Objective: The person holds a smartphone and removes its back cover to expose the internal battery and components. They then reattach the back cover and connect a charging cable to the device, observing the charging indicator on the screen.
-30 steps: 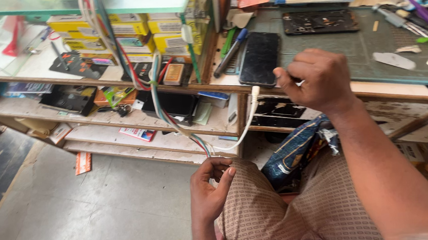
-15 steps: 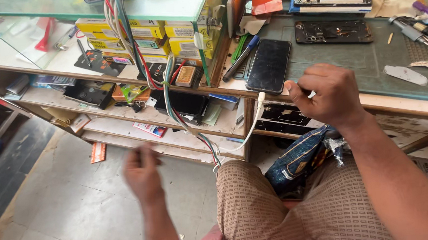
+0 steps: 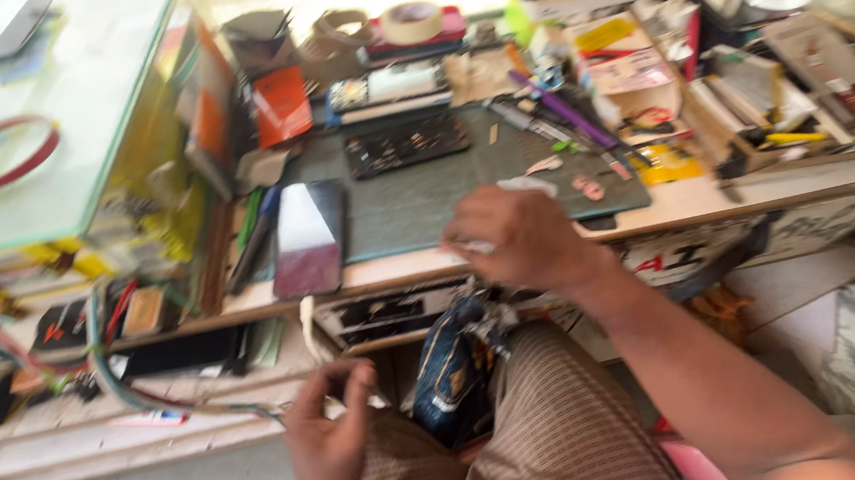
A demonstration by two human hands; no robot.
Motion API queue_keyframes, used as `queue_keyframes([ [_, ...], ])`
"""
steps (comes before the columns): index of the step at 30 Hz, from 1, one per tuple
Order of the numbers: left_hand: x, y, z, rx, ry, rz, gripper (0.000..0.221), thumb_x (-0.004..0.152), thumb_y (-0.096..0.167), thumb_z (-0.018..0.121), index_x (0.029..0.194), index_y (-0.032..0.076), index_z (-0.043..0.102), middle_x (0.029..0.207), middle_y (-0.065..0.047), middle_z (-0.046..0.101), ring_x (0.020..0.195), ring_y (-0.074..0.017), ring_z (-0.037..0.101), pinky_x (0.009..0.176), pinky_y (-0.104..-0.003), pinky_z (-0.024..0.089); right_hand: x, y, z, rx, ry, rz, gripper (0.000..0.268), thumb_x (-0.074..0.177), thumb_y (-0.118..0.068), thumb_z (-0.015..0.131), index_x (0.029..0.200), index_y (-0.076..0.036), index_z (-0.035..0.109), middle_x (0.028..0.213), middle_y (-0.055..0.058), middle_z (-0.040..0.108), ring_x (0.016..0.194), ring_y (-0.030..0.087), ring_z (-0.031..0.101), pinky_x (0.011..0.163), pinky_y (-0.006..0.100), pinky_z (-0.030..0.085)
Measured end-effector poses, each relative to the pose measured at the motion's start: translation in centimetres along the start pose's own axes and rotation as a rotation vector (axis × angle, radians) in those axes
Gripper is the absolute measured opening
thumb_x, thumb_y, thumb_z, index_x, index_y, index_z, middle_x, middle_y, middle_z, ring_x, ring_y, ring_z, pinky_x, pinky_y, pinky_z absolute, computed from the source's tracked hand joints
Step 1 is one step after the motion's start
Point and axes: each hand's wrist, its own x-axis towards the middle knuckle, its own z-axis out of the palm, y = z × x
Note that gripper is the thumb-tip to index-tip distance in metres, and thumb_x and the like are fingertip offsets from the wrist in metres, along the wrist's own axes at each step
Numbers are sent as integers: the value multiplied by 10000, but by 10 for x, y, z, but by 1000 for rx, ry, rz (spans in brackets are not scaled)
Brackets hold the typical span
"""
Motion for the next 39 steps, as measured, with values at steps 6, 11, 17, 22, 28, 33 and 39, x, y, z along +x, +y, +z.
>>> queue_keyframes([
  [6,-43,-37,41,156,-200,154,214,692,141,878,883,78,806,754,-84,803,685,-154,796,637,-282,627,-24,101,-85,-187,-72,639,197,897,-366,767,1000,-200,793,959,-4,747,790,215,711,674,414,549],
  [11,-20,-26,13,285,144,143,171,724,137,885,708,105,718,586,-45,675,463,-163,581,492,-297,459,-41,122,-117,-199,137,482,136,974,-278,787,1032,-155,789,968,53,755,848,223,731,749,393,565],
  [17,42,66,-9,723,300,442,544,807,346,895,1187,32,663,1166,-153,658,1117,-338,617,1003,-452,483,-38,129,-122,-215,128,538,142,948,-290,793,1008,-161,803,963,53,769,831,238,721,723,401,553],
  [22,85,107,13,922,178,331,815,763,494,844,1365,9,585,1314,-199,614,1260,-391,526,1049,-525,417,-27,136,-109,-153,32,630,173,925,-330,784,991,-170,792,947,46,762,754,228,723,696,397,556],
  [28,105,102,23,1008,143,94,865,719,520,830,1392,44,567,1310,-151,608,1233,-368,526,1021,-528,418,-17,133,-86,-147,-57,507,189,893,-338,773,990,-178,794,910,50,753,785,242,720,692,412,554],
  [33,108,93,23,995,175,74,843,734,476,807,1417,49,557,1307,-151,593,1253,-359,504,1025,-531,402,-12,126,-72,-90,-95,506,196,894,-347,750,1009,-191,783,904,40,756,832,240,726,734,403,563],
  [39,112,100,23,1057,139,-3,832,742,523,801,1399,63,579,1330,-149,577,1271,-351,488,1027,-518,395,0,116,-63,-99,-139,458,216,877,-387,751,985,-203,785,887,22,737,816,236,718,709,413,560],
])
